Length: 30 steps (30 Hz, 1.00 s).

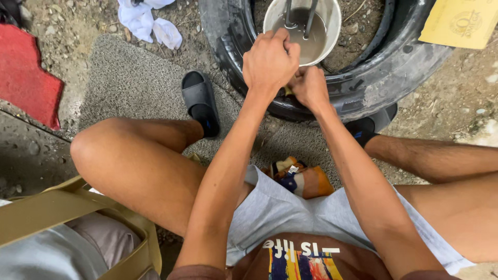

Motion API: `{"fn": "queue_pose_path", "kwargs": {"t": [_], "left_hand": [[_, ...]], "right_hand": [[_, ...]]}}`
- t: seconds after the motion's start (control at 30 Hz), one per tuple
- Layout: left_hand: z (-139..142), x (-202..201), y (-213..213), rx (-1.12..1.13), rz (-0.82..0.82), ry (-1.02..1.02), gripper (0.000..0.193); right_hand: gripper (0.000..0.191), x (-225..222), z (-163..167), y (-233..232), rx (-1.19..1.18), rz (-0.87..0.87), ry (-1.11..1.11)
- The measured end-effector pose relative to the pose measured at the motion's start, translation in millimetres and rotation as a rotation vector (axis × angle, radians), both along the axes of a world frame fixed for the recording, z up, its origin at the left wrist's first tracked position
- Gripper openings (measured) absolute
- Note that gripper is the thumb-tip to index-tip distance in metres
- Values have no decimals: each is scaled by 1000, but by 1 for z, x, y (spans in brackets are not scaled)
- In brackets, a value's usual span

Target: The person sits on a plastic chair and sands a metal bracket resting on a tire, using a piece of sandpaper by hand. They repeatedly dip the bracket and sandpaper into a bowl of water inside the tire, wipe the bracket with a white cloth, and continue sanding different surfaces of the part.

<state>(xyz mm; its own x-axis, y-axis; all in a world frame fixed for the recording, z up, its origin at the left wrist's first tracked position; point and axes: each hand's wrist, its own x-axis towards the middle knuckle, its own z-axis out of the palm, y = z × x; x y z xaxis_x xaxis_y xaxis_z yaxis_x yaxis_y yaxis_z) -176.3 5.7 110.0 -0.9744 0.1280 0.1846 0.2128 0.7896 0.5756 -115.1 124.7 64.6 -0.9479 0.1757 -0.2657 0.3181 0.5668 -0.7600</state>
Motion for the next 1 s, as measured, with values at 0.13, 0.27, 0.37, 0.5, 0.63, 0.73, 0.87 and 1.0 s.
{"fn": "queue_pose_path", "kwargs": {"t": [0.13,0.27,0.37,0.5,0.63,0.73,0.87,1.0], "left_hand": [[0,3,3,2,-12,5,26],[0,4,5,-52,-17,8,25],[2,2,3,-19,0,29,25],[4,5,2,-27,6,59,25],[4,4,-1,-15,-42,4,24],[3,2,-5,40,-27,74,24],[0,3,-5,23,3,52,22],[-1,3,-3,67,12,95,22]], "right_hand": [[19,7,-4,1,-51,-20,50],[18,-1,-3,-5,178,43,204],[21,-1,2,-6,-5,-59,55],[19,7,3,-7,31,-13,149],[22,1,-10,0,160,-52,140],[22,-6,-17,21,45,-117,209],[8,1,-23,48,-352,-228,116],[17,2,-21,57,-494,-189,51]]}}
